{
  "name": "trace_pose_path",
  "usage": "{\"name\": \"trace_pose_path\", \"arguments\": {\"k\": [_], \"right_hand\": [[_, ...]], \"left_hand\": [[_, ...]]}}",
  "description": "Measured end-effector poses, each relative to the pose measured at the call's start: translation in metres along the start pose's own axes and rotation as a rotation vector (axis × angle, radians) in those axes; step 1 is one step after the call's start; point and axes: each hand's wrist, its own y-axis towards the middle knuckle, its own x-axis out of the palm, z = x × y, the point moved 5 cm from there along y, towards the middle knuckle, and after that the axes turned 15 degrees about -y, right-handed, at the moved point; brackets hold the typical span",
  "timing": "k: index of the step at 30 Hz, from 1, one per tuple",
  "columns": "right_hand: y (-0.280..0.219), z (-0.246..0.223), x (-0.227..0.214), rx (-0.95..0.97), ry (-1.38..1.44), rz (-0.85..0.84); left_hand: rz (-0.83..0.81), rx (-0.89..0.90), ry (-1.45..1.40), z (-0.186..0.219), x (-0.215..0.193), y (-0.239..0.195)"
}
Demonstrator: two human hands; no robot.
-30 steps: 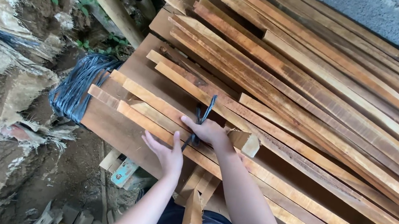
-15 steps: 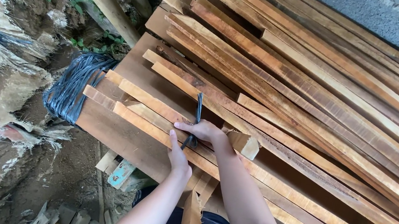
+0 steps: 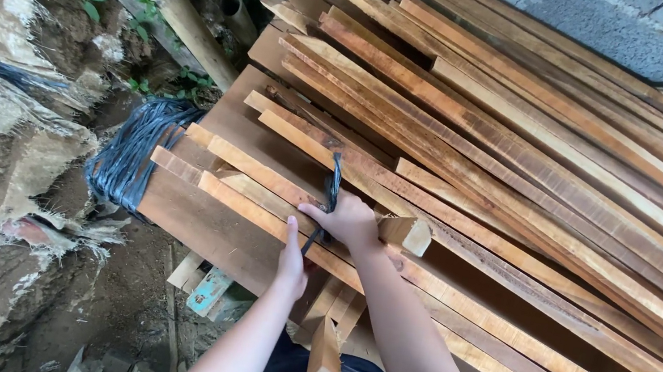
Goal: The person ties bundles of wooden planks together using black plastic straps. They wrap the straps around the planks, pull them tight, and tie knots to secure the bundles. The person handles the planks and straps repeatedly to organize and secure them.
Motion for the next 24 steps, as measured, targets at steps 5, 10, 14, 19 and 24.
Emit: {"name": "trace_pose_path", "arguments": {"k": [5,10,14,19,24], "right_hand": [[-0.011,0.013,0.015,-0.158,0.127,0.484],[-0.009,0.009,0.014,-0.224,0.161,0.553],[-0.025,-0.032,-0.015,-0.343,-0.142,0.930],[-0.030,-0.122,-0.001,-0.532,-0.108,0.825],[-0.019,-0.246,0.049,-0.812,0.298,0.300]], "left_hand": [[-0.075,-0.019,0.194,0.015,-0.019,-0.001],[-0.135,0.108,0.485,0.024,-0.064,0.054],[-0.193,0.225,0.625,0.036,-0.099,0.098],[-0.199,0.348,0.635,0.073,-0.169,0.183],[0.124,0.642,1.064,0.181,-0.228,0.240]]}}
